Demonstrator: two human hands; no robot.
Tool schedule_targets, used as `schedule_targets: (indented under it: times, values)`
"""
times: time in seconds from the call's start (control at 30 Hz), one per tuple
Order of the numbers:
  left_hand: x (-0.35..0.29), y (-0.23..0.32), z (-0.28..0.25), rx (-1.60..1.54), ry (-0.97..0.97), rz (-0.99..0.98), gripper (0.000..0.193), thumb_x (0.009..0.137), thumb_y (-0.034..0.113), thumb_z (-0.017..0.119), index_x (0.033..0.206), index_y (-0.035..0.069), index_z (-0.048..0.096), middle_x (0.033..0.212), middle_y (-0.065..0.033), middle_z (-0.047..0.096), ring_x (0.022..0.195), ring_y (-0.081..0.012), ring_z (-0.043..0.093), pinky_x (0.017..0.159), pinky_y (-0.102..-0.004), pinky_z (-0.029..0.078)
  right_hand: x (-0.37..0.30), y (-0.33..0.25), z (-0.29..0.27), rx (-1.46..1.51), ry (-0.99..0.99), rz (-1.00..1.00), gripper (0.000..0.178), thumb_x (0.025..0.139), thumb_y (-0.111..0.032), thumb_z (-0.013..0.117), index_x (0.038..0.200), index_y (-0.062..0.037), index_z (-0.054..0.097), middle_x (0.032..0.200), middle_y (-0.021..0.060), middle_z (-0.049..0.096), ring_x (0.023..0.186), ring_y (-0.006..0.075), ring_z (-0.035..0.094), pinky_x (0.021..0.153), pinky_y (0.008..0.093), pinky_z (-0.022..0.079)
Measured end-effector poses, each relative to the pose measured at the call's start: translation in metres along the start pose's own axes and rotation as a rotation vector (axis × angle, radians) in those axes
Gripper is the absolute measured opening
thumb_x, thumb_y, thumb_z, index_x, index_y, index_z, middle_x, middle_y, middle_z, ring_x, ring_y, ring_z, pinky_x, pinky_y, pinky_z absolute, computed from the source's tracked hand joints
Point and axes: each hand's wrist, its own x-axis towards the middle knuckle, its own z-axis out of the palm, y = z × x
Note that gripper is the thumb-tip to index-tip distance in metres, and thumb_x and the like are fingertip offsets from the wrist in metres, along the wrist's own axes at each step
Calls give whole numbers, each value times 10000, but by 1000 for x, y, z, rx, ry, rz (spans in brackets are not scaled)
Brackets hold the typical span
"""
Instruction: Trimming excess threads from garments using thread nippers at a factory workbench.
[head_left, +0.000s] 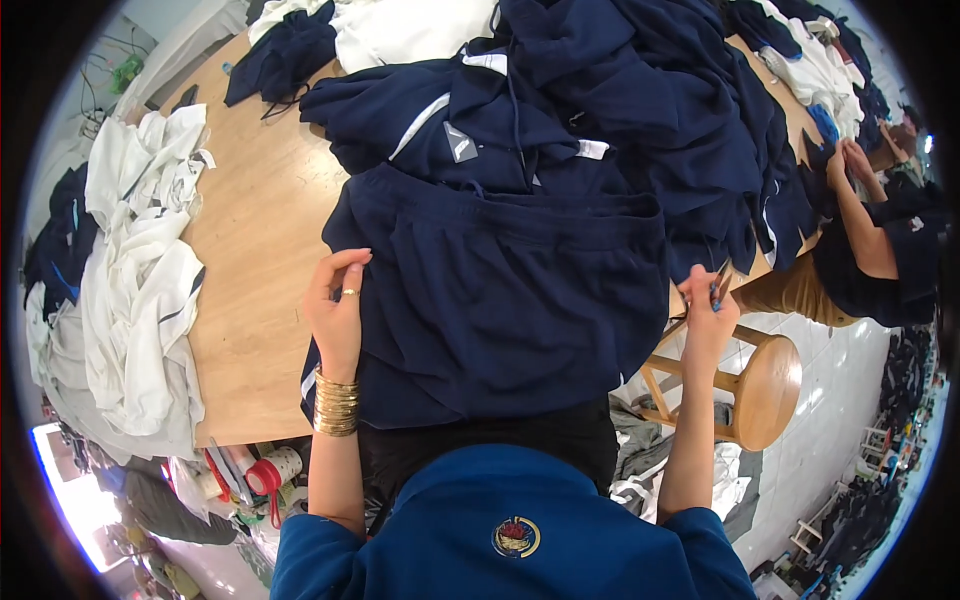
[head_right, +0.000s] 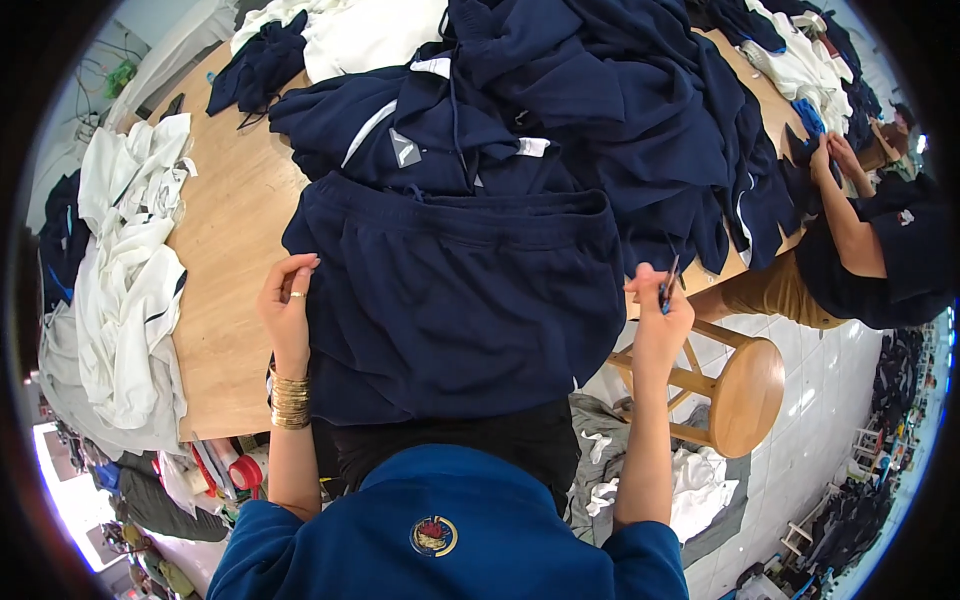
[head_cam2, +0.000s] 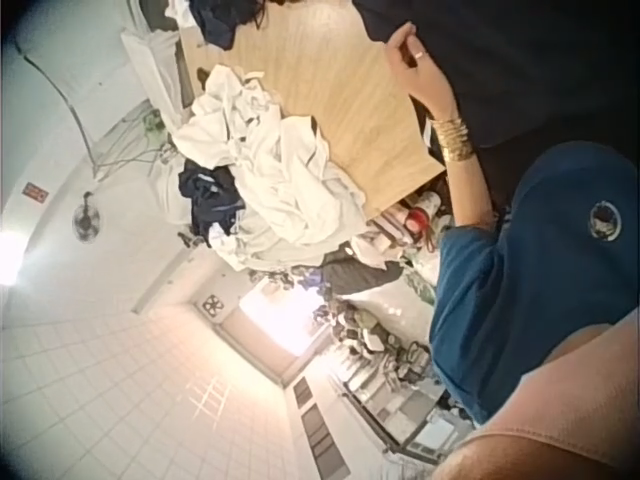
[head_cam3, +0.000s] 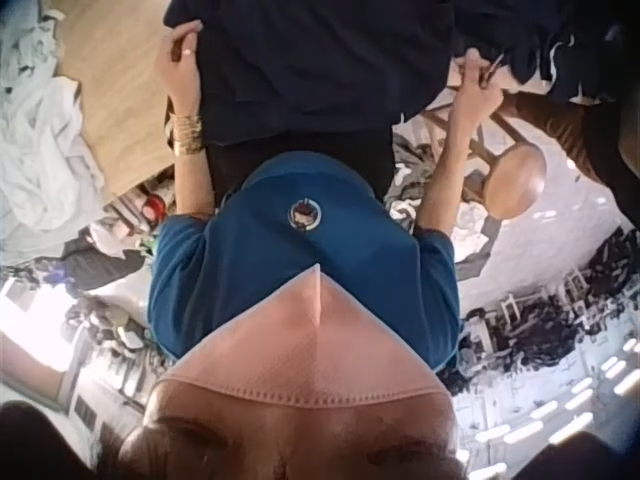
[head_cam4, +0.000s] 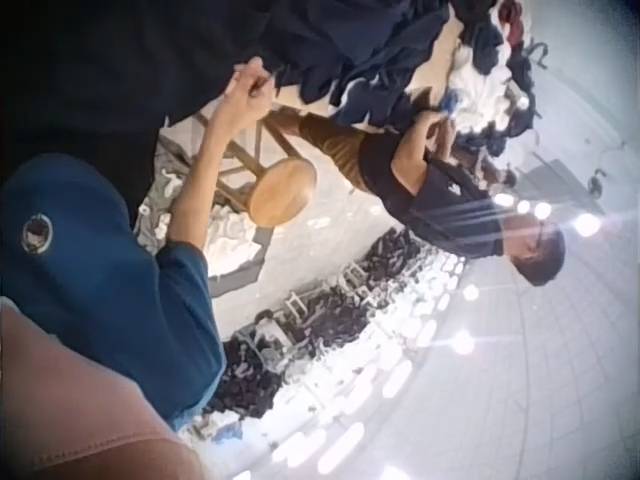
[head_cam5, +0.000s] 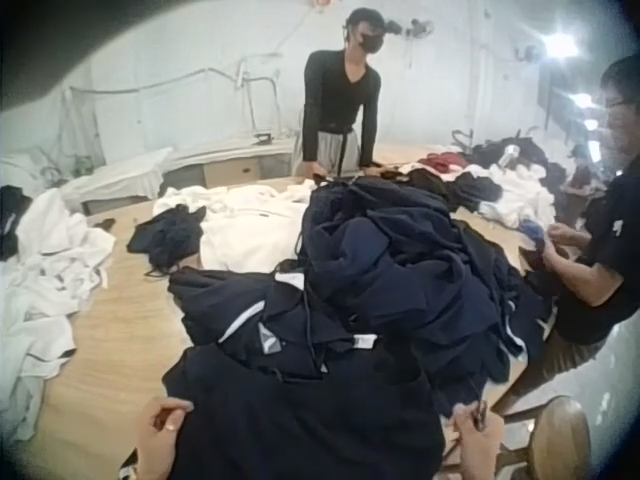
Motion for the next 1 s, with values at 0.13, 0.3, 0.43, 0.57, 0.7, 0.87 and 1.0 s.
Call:
schedule_targets:
  times: [0.13,0.3,0.43,0.57,0.7,0.87,1.0]
  values:
    - [-8,4,11,-14,-50,-30,110,886,14,556,945,7,649,900,-37,658,827,-105,615,744,-211,461,-17,-14,40,-233,-141,-381,183,772,-95,734,944,-74,675,711,2,490,628,87,445,581,224,365]
    - [-14,19,43,-106,-152,-4,106,863,-2,579,927,11,662,876,-40,651,794,-114,608,725,-212,458,-12,-18,101,-298,-113,-455,231,797,-150,715,989,-45,641,795,48,556,644,140,527,609,245,423]
    - [-16,24,50,-132,-205,3,114,860,-15,576,928,7,665,874,-42,654,797,-108,610,725,-209,457,6,-4,110,-164,-107,-292,169,823,-145,682,940,-30,644,727,52,616,632,121,552,589,243,427]
    - [-18,18,49,-195,-223,-79,122,865,-19,566,929,6,667,875,-37,659,792,-103,610,728,-209,458,12,-7,92,220,-224,58,138,881,-140,626,838,-9,615,717,29,641,465,24,394,439,197,297]
    - [-19,23,59,-210,-271,-108,129,861,-23,565,934,10,666,875,-44,655,795,-108,615,729,-210,464,13,-8,67,396,-236,84,99,870,-116,634,846,-22,619,762,18,622,475,37,406,445,197,304]
    - [-18,46,82,-165,-398,60,144,843,-43,562,930,14,661,875,-68,646,801,-142,628,712,-229,478,-4,-23,76,-195,-331,-567,203,753,-21,672,936,-107,675,798,51,563,660,173,580,573,282,444]
    - [-22,52,95,-203,-455,97,137,837,-40,564,918,14,661,865,-82,647,798,-164,637,699,-237,486,4,18,90,-519,-330,-805,273,662,47,644,885,-109,671,774,48,546,674,232,609,546,327,479]
